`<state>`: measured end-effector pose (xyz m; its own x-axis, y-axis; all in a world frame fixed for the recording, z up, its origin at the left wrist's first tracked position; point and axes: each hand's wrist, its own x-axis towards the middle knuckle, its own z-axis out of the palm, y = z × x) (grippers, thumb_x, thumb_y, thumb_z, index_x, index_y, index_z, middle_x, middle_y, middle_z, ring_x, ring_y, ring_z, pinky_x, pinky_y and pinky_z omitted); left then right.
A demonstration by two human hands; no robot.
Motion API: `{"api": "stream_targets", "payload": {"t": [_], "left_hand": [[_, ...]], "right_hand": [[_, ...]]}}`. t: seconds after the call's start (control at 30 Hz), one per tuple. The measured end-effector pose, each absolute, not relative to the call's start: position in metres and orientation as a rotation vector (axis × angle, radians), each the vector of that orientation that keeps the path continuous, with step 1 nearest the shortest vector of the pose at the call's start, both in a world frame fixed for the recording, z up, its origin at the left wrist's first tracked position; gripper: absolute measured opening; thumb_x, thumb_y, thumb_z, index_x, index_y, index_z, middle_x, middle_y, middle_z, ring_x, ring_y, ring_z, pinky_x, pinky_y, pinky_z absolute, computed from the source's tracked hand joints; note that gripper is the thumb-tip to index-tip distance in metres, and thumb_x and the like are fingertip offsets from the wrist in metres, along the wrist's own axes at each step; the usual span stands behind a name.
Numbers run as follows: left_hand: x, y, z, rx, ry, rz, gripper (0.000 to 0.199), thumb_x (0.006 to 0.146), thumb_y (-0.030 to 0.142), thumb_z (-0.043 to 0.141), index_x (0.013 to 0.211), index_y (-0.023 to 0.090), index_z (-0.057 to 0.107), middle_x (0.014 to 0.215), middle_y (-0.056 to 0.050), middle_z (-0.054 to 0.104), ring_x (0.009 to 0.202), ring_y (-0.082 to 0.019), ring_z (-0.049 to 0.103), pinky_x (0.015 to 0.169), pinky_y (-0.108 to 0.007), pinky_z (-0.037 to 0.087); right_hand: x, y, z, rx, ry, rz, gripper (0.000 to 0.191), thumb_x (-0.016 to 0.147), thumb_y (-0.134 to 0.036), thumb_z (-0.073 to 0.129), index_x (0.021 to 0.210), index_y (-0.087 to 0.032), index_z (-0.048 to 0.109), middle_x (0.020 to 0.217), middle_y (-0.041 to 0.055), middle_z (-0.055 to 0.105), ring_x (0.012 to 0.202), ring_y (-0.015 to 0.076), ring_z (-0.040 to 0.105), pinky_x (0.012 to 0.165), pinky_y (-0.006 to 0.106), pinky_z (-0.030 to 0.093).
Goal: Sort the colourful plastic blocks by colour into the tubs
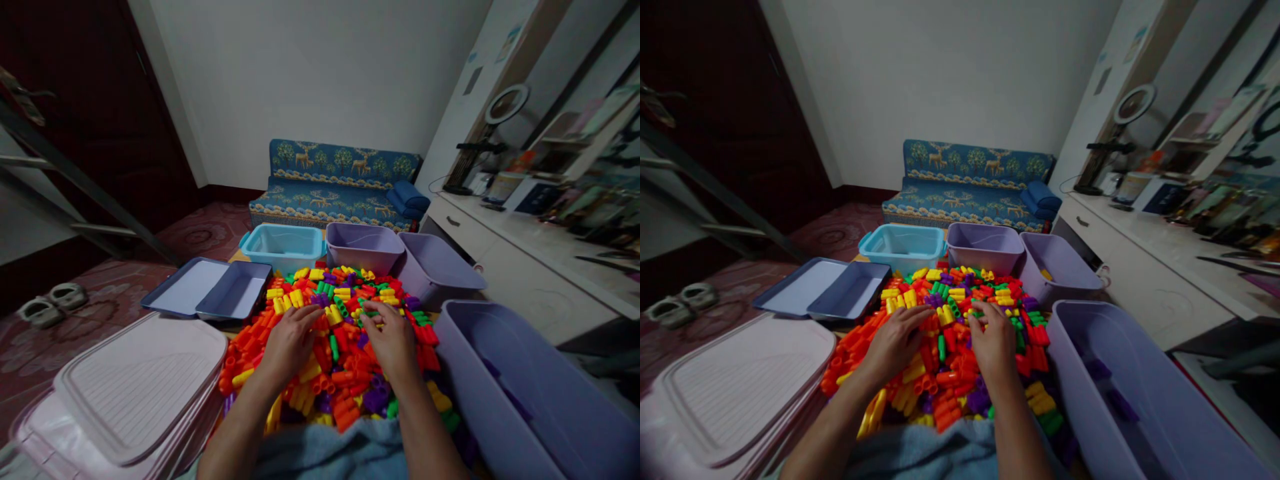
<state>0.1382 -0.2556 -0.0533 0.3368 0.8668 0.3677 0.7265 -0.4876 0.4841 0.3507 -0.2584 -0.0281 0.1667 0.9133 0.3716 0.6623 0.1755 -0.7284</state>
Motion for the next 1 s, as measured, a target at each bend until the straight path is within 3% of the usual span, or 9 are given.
{"api": "stream_targets", "payload": {"t": [0.2,0.5,0.6,0.7,0.8,0.9,1.0], "left_hand": [[0.139,-0.253,-0.054,2.435,1.471,0.742,0.062,0.075,-0.004,0.046,0.126,0.028,0.06,0.134,-0.003,0.058,0.114,-0.023,0.057,0.094,-0.036,0.049],[0.138,-0.244,-0.063,2.108,1.377,1.117,0.036,0.085,0.011,0.044,0.11,0.021,0.068,0.111,-0.008,0.069,0.103,-0.021,0.064,0.09,-0.033,0.05],[0.137,-0.246,-0.064,1.88,1.434,1.273,0.028,0.087,0.027,0.051,0.109,0.017,0.067,0.09,-0.007,0.07,0.082,-0.02,0.066,0.075,-0.03,0.051],[0.136,-0.25,-0.057,1.56,1.412,1.345,0.037,0.086,0.038,0.055,0.115,0.015,0.062,0.065,0.002,0.058,0.056,-0.013,0.055,0.054,-0.023,0.043],[0.136,-0.253,-0.048,1.234,1.26,1.309,0.052,0.084,0.047,0.057,0.123,0.012,0.057,0.052,0.007,0.047,0.043,-0.009,0.044,0.044,-0.019,0.033],[0.136,-0.255,-0.041,1.075,1.151,1.238,0.066,0.078,0.052,0.062,0.127,0.009,0.055,0.048,0.007,0.049,0.041,-0.008,0.042,0.043,-0.018,0.031],[0.138,-0.258,-0.042,1.112,1.067,1.136,0.068,0.075,0.053,0.066,0.126,0.008,0.059,0.056,0.002,0.057,0.046,-0.009,0.049,0.047,-0.02,0.038]], "right_hand": [[0.335,-0.264,-0.029,-1.506,-1.718,0.566,0.025,0.075,-0.018,0.057,0.098,-0.02,0.068,0.099,0.0057,0.069,0.06,0.014,0.062,0.065,0.032,0.052],[0.333,-0.268,-0.033,-1.554,-1.781,0.563,0.031,0.074,-0.015,0.057,0.103,-0.021,0.067,0.099,0.0052,0.068,0.06,0.0143,0.06,0.067,0.032,0.052],[0.34,-0.271,-0.029,-1.595,-1.795,0.516,0.028,0.075,-0.017,0.058,0.101,-0.023,0.067,0.098,0.0046,0.07,0.061,0.0155,0.061,0.067,0.033,0.051],[0.342,-0.275,-0.024,-1.642,-1.861,0.46,0.024,0.074,-0.019,0.061,0.096,-0.024,0.069,0.094,0.0042,0.071,0.063,0.0174,0.06,0.067,0.034,0.05],[0.335,-0.278,-0.021,-1.628,-1.846,0.48,0.026,0.074,-0.019,0.061,0.099,-0.024,0.069,0.095,0.0046,0.071,0.063,0.0172,0.061,0.069,0.035,0.051],[0.32,-0.28,-0.019,-1.549,-1.731,0.555,0.034,0.077,-0.023,0.06,0.11,-0.022,0.066,0.105,0.0062,0.069,0.066,0.0158,0.063,0.073,0.034,0.052],[0.304,-0.283,-0.019,-1.496,-1.654,0.71,0.042,0.079,-0.031,0.062,0.12,-0.02,0.062,0.104,0.0072,0.07,0.069,0.0166,0.064,0.073,0.034,0.053]]}}
